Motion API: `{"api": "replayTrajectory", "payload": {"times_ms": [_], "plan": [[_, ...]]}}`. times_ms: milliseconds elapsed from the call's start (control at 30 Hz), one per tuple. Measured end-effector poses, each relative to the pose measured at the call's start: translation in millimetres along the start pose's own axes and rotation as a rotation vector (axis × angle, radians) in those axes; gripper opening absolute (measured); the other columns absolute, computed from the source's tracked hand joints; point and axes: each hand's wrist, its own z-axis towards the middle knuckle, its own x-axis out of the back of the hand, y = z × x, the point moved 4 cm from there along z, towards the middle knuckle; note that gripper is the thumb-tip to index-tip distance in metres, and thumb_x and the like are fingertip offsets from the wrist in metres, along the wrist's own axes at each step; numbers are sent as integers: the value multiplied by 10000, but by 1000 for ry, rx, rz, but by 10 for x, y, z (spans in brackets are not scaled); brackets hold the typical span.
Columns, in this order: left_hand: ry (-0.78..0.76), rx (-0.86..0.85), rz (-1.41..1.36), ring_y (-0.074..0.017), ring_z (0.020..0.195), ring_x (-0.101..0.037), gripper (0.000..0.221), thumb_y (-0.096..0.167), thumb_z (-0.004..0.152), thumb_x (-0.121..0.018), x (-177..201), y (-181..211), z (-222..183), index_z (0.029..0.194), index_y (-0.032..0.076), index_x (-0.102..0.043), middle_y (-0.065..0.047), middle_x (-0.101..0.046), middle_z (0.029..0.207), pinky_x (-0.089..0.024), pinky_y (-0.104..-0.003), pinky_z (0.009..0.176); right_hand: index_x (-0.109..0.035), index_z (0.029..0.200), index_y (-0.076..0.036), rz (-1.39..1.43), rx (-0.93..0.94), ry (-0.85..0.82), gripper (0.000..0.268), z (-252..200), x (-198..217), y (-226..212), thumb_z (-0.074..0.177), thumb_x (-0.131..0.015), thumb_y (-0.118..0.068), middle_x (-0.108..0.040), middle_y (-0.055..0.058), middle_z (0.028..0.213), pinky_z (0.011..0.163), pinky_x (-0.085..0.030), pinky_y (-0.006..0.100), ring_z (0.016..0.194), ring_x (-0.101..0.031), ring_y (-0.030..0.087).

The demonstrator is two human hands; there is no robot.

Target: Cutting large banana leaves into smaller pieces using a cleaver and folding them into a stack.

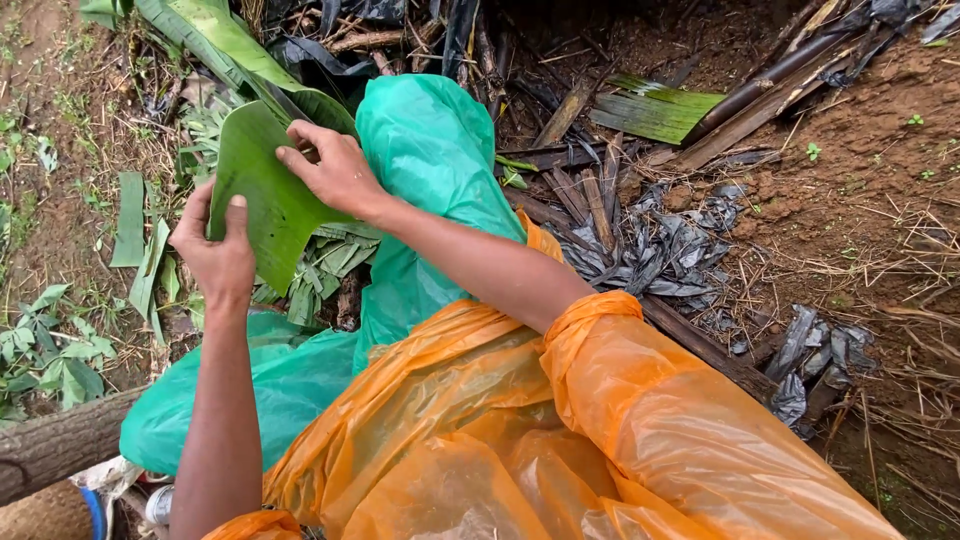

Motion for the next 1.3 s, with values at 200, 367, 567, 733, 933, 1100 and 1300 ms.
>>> {"api": "replayTrajectory", "payload": {"times_ms": [200,367,567,733,933,1100,1300], "plan": [[-14,2,27,-328,1184,-593,346,140,1080,-599,324,-126,423,1390,-9,-563,-193,-611,1291,-577,-454,950,-641,1135,-144,-231,6,-87,243,693,-306,156,940,-617,-286,-802,89,1096,800,-614,443,963,-780,256],[-44,51,-197,-266,1265,-545,582,292,963,-584,636,-548,842,1477,34,-499,-156,-569,1382,-532,-419,1049,-636,1154,-193,-193,66,-198,190,1386,-751,208,975,-582,-229,-807,46,1131,747,-738,428,934,-830,199],[103,196,-336,-441,1376,-478,415,123,1247,-606,859,-1679,1045,1488,107,-268,-276,-354,1531,-545,-626,1119,-535,1240,-248,-271,87,-202,257,1813,-1243,462,985,-523,-282,-818,14,988,511,-524,345,529,-603,100],[493,625,-472,-271,1228,-790,468,246,978,-772,615,-2263,1075,1347,125,-509,-150,-719,1380,-736,-431,1032,-352,1541,-150,-686,285,-137,714,1567,-1629,436,966,-751,-293,-459,108,1603,1281,-582,415,1484,-571,247],[598,873,-690,-239,1069,-789,161,207,906,-612,451,-1714,1273,960,98,-717,-92,-768,1105,-684,-371,979,-417,1426,-158,-963,297,-611,796,1240,-1778,303,818,-813,-484,-440,173,1547,1111,-505,478,1388,-523,335],[265,741,-840,-223,1373,-646,444,382,906,-552,390,-1144,1287,1254,117,-628,-78,-665,1377,-549,-336,1192,-398,1452,-180,-1042,302,-519,523,1213,-1792,239,967,-558,-294,-513,143,1539,974,-575,418,1304,-611,279],[203,458,-659,-199,1443,-513,715,595,889,-631,598,-1030,1134,1441,163,-490,-75,-504,1487,-485,-335,1196,-472,1347,-108,-585,193,-523,359,1357,-1523,-33,995,-540,-130,-619,121,1372,696,-664,431,1098,-724,291]]}}
